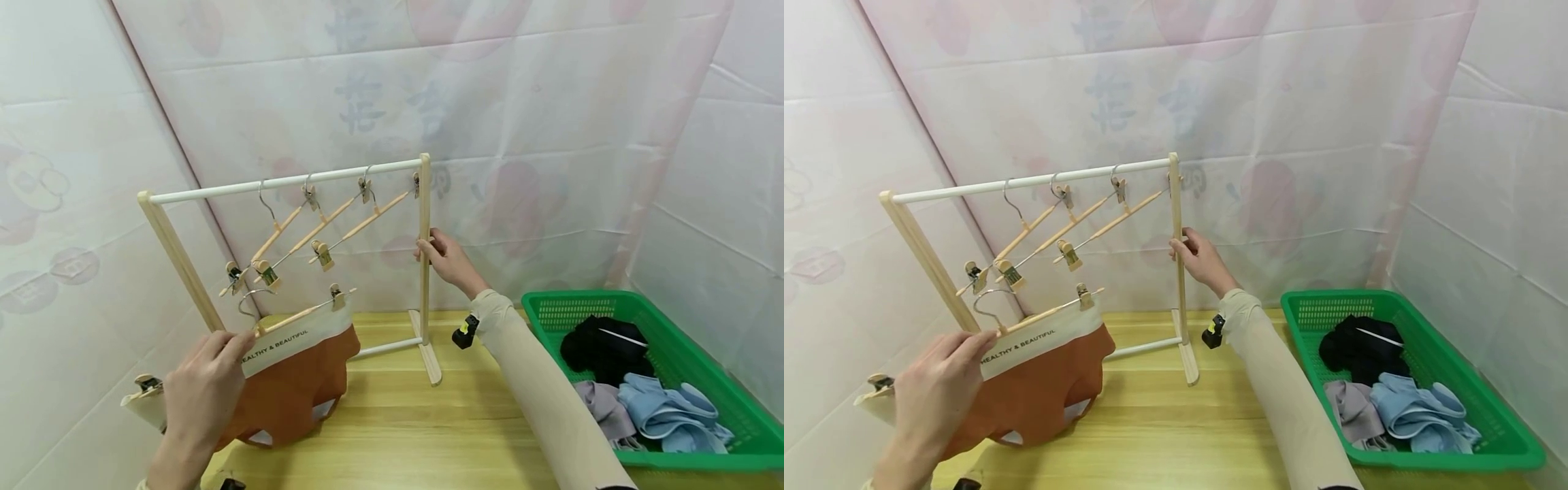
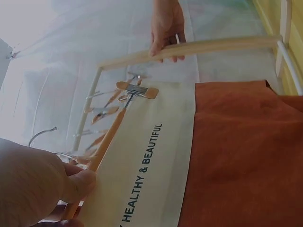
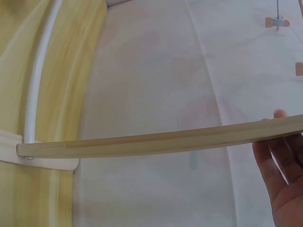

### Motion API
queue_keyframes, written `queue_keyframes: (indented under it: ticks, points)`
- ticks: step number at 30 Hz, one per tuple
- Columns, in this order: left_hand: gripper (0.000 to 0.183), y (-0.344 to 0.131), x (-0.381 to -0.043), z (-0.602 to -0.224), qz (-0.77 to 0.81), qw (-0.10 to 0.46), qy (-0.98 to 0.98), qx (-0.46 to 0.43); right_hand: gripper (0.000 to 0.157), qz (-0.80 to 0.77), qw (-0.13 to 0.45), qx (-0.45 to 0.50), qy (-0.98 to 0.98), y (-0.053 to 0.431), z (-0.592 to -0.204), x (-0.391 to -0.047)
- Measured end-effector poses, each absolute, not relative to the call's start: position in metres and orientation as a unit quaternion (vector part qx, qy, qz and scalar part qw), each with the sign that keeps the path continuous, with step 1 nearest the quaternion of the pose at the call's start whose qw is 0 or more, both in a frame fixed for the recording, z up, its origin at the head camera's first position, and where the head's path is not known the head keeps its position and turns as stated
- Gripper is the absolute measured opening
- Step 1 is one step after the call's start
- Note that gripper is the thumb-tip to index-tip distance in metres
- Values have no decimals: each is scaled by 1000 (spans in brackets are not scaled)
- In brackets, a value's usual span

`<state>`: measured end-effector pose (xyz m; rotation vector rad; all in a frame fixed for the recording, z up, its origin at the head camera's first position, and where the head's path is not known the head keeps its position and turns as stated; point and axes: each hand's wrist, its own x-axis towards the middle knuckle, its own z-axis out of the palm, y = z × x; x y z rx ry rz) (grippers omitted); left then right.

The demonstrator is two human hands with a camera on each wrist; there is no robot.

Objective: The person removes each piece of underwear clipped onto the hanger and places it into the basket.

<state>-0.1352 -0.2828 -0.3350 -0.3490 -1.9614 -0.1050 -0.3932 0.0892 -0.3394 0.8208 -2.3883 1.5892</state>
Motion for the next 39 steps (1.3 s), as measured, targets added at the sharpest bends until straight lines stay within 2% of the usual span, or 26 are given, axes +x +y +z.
queue_keyframes:
  ticks: [9, 14, 21, 30, 39]
  points:
    - [23, -254, -146, -336, -81, 565, -800, -183, 38, 527, 66, 267, -804, 97, -331, -386]
    - [25, -234, -153, -332, -85, 561, -796, -209, 47, 510, 54, 258, -819, 106, -329, -381]
    - [19, -209, -164, -326, -94, 552, -793, -241, 62, 442, 59, 226, -866, 142, -318, -362]
    - [22, -177, -176, -323, -106, 536, -791, -276, 46, 346, 82, 270, -895, 182, -295, -314]
    - [11, -145, -189, -321, -123, 512, -797, -295, 32, 284, 95, 333, -894, 203, -271, -258]
